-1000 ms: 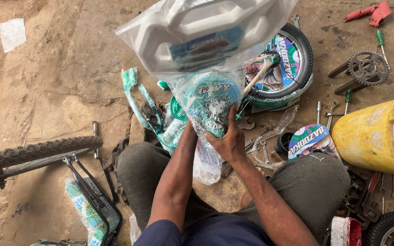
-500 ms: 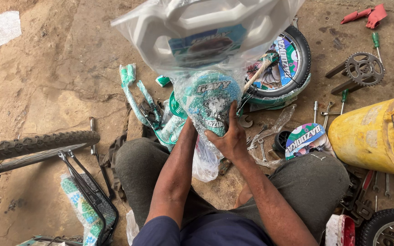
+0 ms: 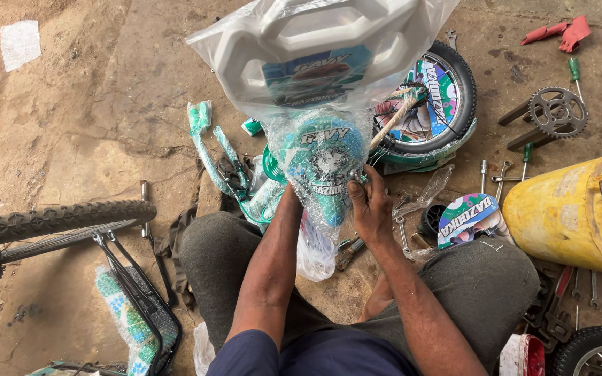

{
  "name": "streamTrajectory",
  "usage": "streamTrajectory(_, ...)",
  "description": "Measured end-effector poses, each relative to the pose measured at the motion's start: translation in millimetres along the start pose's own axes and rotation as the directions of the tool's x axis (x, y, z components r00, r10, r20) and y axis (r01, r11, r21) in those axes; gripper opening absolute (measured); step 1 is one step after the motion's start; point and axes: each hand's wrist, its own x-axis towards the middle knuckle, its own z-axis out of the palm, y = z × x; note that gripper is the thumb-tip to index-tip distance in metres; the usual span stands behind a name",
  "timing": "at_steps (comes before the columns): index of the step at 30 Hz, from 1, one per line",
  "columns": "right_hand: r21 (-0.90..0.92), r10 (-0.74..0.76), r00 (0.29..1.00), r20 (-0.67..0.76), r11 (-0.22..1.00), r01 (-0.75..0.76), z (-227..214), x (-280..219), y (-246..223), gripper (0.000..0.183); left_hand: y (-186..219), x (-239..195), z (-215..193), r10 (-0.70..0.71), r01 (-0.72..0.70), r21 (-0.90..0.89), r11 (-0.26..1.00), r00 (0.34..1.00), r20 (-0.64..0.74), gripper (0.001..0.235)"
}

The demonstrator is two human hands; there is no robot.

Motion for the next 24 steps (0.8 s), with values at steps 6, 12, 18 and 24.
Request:
streamTrajectory(6, 0.095, -0.011, 0.995, -0.098, 0.995, 0.020, -4, 2, 3, 0.071, 4, -3, -3, -0.011, 0.011, 0.004, 1.000, 1.000, 0.003, 0.040)
streamTrajectory(12, 0.095, -0.121, 0.982, -0.144, 0.986, 0.136, -8, 7, 14, 0.061, 7, -6, -3, -0.012, 0.011, 0.011, 1.000, 1.000, 0.004, 0.040)
streamTrajectory(18, 0.095, -0.006, 0.996, -0.090, 0.995, 0.015, -5, 5, 17, 0.061, 8, -5, 1, -0.022, 0.021, 0.024, 0.999, 1.000, 0.013, 0.040)
streamTrajectory(24, 0.099, -0.067, 0.993, -0.096, 0.992, 0.076, -6, 4, 15, 0.060, 7, -6, 2, -0.032, 0.032, 0.024, 0.999, 0.999, 0.015, 0.040)
